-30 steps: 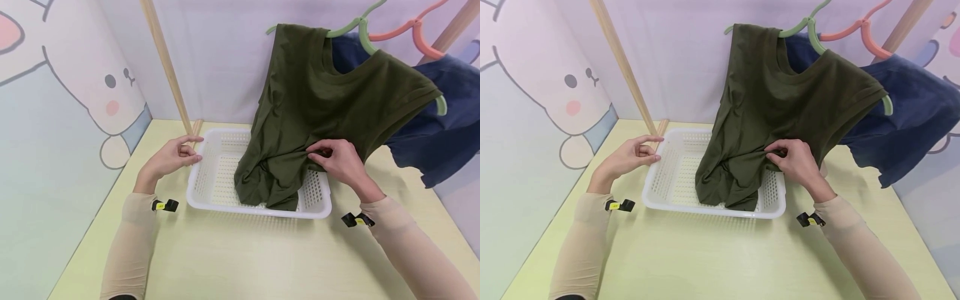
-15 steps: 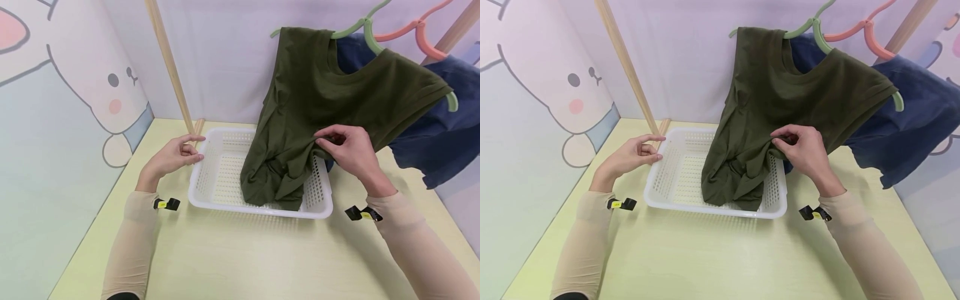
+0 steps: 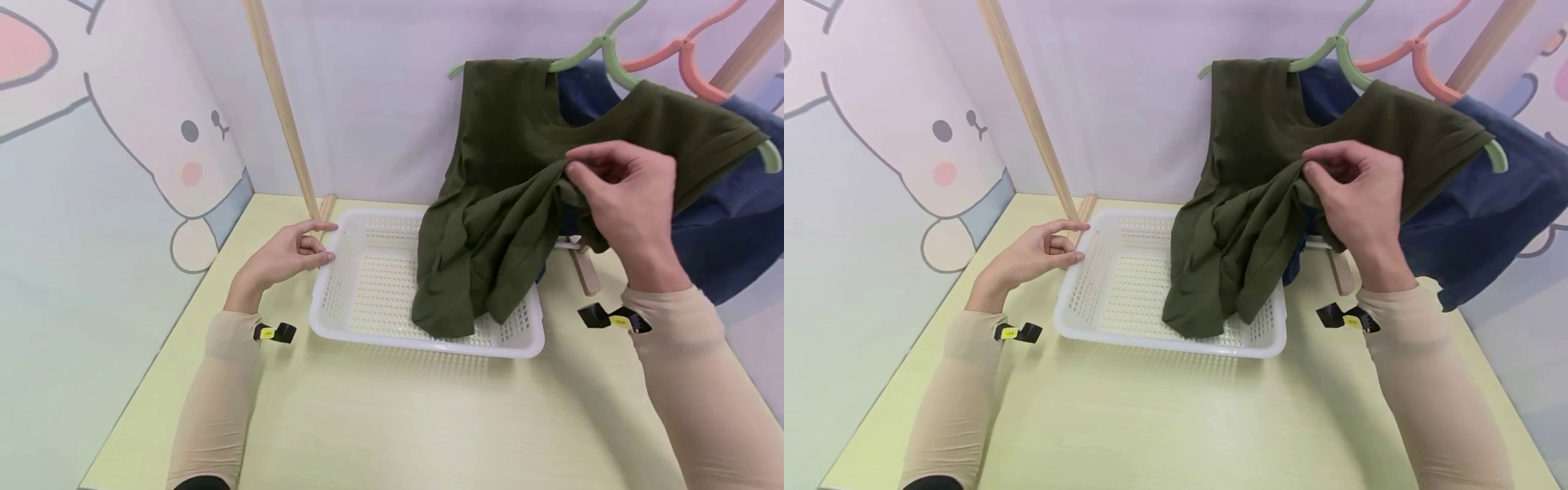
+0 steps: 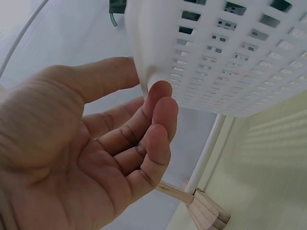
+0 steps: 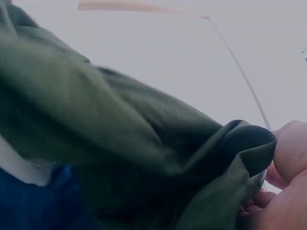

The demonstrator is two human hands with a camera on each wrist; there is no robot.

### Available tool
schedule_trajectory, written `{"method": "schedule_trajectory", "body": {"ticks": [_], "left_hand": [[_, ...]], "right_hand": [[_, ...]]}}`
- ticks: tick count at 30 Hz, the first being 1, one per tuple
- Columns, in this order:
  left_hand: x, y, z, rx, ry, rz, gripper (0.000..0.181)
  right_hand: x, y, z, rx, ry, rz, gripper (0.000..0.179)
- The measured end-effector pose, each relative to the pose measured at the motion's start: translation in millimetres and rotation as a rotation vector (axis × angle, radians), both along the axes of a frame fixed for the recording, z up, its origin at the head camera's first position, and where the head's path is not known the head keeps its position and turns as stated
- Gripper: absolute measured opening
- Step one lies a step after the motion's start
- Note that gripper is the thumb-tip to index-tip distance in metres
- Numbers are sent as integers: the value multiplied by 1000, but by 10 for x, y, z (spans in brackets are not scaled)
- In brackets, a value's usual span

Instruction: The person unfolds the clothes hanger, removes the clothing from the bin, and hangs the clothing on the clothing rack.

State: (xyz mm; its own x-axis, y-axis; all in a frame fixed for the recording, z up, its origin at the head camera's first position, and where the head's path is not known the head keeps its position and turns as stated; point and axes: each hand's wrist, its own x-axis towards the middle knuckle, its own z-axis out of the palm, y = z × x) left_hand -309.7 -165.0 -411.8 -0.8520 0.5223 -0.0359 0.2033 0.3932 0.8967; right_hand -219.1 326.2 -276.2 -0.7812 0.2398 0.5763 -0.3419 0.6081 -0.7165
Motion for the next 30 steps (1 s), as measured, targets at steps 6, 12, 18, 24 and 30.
{"method": "schedule_trajectory", "body": {"ticks": [6,12,18,24,30], "left_hand": [[-23,35,-15,-6,9,-4,62],[-40,53,-22,-7,5,-10,62],[-45,41,-11,-9,17,-14,62],[-35,19,-11,-2,7,-12,63],[-28,11,-12,11,9,-13,62]], "right_hand": [[24,26,220,-70,156,-83,18],[-20,169,263,-75,280,-155,17],[5,161,220,-76,249,-189,22],[29,100,179,-117,238,-162,24],[20,81,123,-165,213,-113,23]]}}
